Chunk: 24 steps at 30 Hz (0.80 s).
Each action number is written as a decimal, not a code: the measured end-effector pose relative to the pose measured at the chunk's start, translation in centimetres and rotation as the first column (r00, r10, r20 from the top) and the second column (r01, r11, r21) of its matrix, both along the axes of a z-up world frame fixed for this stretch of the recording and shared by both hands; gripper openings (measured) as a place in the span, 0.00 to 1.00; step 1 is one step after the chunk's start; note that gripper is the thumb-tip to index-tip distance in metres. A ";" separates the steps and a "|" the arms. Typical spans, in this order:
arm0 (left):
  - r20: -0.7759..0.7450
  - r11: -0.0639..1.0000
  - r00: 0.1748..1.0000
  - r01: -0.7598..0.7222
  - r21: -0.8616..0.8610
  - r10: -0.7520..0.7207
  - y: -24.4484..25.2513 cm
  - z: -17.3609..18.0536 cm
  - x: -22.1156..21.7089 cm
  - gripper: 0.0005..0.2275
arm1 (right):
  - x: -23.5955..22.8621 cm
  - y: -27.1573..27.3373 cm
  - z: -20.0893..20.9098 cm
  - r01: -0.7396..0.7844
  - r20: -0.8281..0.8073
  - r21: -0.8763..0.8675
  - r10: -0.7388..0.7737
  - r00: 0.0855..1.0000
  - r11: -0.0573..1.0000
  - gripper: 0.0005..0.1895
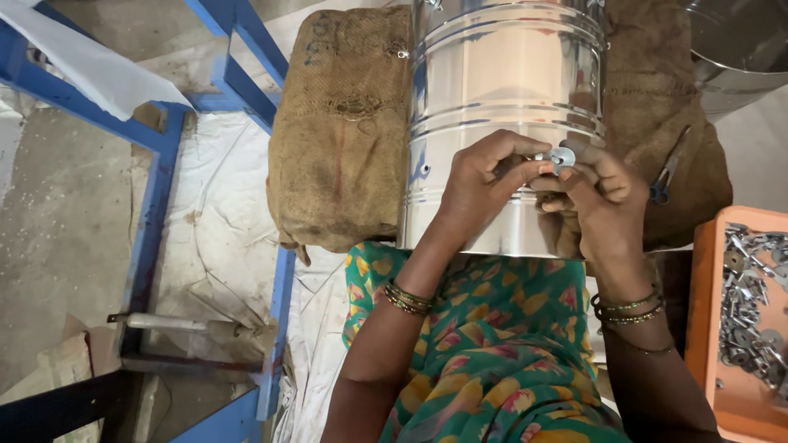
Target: The person attaches metal fasteners to a cylindrical metal container by hand. They pick fasteners from a nearby tray, insert them into pre-drilled holes, and secure them on the container's surface.
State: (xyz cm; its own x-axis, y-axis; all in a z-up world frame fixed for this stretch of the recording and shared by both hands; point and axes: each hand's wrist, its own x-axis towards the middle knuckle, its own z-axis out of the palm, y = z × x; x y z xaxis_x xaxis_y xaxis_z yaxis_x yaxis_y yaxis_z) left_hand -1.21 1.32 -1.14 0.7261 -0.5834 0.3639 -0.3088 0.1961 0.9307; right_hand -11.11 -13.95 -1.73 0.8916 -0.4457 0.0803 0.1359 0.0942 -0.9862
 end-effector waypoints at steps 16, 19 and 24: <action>0.264 0.995 0.961 -0.098 0.031 0.087 0.7 0.6 0.5 0.09 | 0.0 0.9 0.1 0.003 0.038 -0.067 0.000 0.999 0.998 0.19; 0.251 0.994 0.964 -0.101 0.031 0.091 0.7 0.9 0.5 0.09 | -0.2 1.0 0.2 -0.017 0.034 -0.056 0.019 0.999 0.998 0.22; 0.194 0.998 0.980 -0.051 0.035 0.043 0.8 0.9 0.5 0.09 | -0.3 0.5 -0.3 -0.080 0.040 0.018 0.079 0.996 0.997 0.23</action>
